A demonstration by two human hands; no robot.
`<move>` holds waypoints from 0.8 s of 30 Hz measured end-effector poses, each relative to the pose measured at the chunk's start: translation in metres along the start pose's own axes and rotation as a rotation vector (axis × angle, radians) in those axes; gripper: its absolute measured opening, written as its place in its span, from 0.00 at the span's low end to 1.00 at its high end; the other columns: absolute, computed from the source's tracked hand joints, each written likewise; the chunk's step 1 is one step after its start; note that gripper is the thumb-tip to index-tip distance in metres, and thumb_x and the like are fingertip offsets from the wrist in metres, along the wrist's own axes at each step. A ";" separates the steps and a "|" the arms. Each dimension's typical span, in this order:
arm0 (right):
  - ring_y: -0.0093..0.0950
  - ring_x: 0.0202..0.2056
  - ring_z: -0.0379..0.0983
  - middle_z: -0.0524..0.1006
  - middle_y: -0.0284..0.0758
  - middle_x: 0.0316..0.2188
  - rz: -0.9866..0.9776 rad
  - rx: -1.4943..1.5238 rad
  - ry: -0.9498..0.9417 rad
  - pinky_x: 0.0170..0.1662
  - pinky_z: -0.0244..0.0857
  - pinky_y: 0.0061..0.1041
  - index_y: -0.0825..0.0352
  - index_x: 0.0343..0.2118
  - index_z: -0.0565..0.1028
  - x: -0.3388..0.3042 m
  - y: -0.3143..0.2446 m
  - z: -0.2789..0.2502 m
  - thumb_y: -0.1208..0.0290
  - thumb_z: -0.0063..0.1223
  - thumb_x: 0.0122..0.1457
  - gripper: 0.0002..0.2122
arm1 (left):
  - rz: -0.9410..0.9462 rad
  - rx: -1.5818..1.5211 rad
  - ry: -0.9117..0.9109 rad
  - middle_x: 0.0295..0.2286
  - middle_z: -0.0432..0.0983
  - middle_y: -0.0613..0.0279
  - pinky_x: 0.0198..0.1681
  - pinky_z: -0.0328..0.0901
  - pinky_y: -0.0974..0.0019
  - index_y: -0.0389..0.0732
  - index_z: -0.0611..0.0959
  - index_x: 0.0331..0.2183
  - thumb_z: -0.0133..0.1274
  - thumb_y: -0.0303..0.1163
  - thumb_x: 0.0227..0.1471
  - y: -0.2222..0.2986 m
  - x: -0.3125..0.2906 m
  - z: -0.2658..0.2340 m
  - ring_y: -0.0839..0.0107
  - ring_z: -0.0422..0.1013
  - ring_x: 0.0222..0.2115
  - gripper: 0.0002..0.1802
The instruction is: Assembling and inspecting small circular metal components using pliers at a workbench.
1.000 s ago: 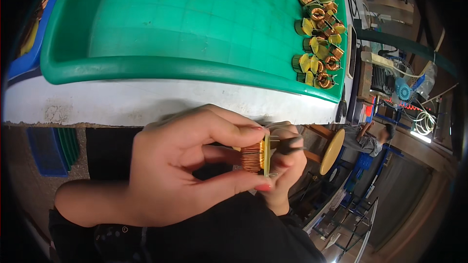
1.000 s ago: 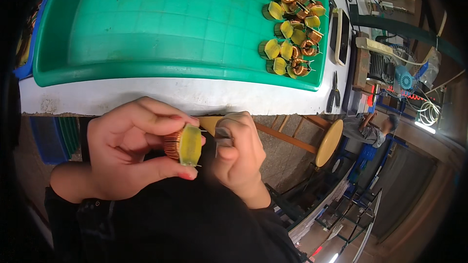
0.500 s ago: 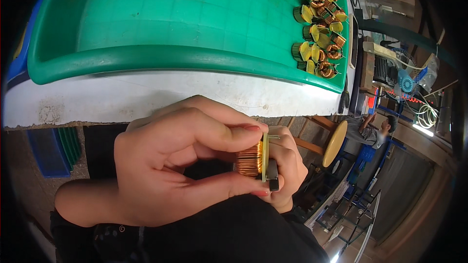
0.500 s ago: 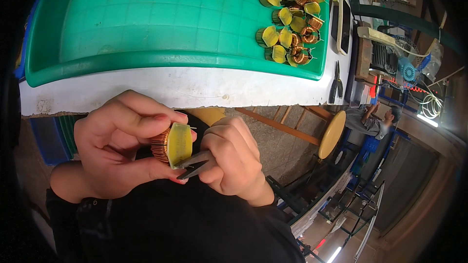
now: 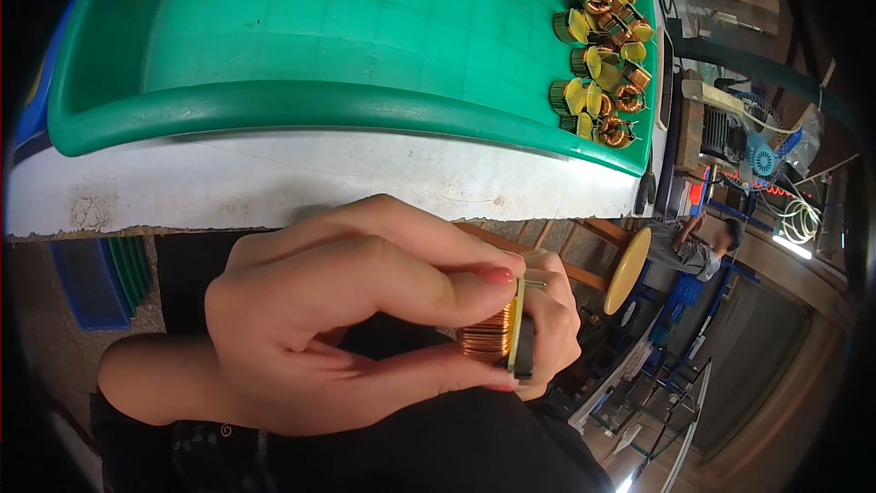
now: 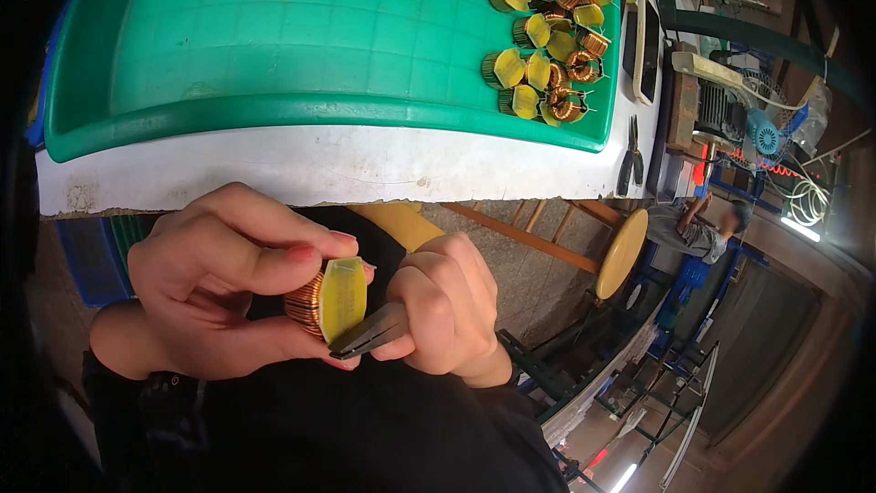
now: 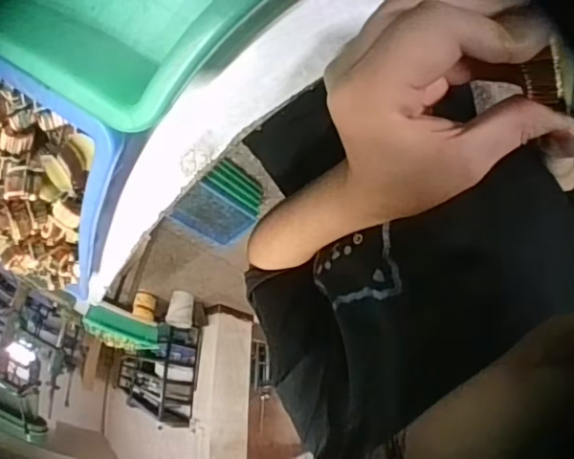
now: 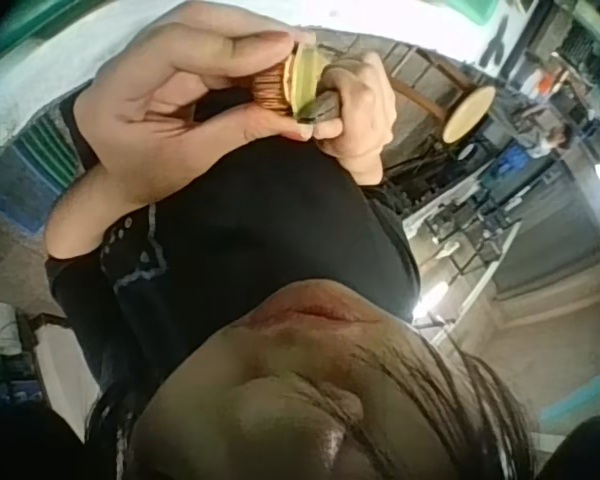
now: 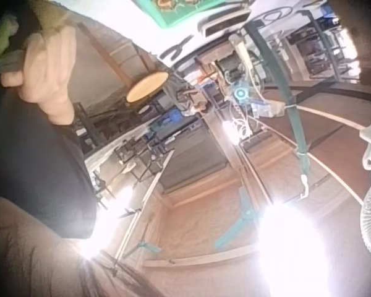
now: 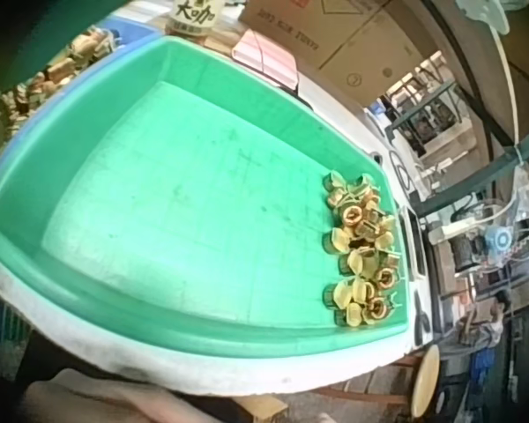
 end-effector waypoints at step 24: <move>0.31 0.21 0.63 0.69 0.37 0.22 0.004 0.052 -0.028 0.26 0.62 0.28 0.68 0.23 0.69 0.005 0.006 0.002 0.48 0.42 0.58 0.23 | -0.049 0.067 -0.020 0.39 0.70 0.48 0.35 0.73 0.68 0.35 0.72 0.35 0.65 0.19 0.34 0.002 -0.001 -0.002 0.59 0.75 0.33 0.23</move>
Point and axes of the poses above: each hand's wrist, its own x-axis towards the middle knuckle, its own z-axis out of the palm, y = z × x, the point moved 5 cm from there along x, towards the middle knuckle
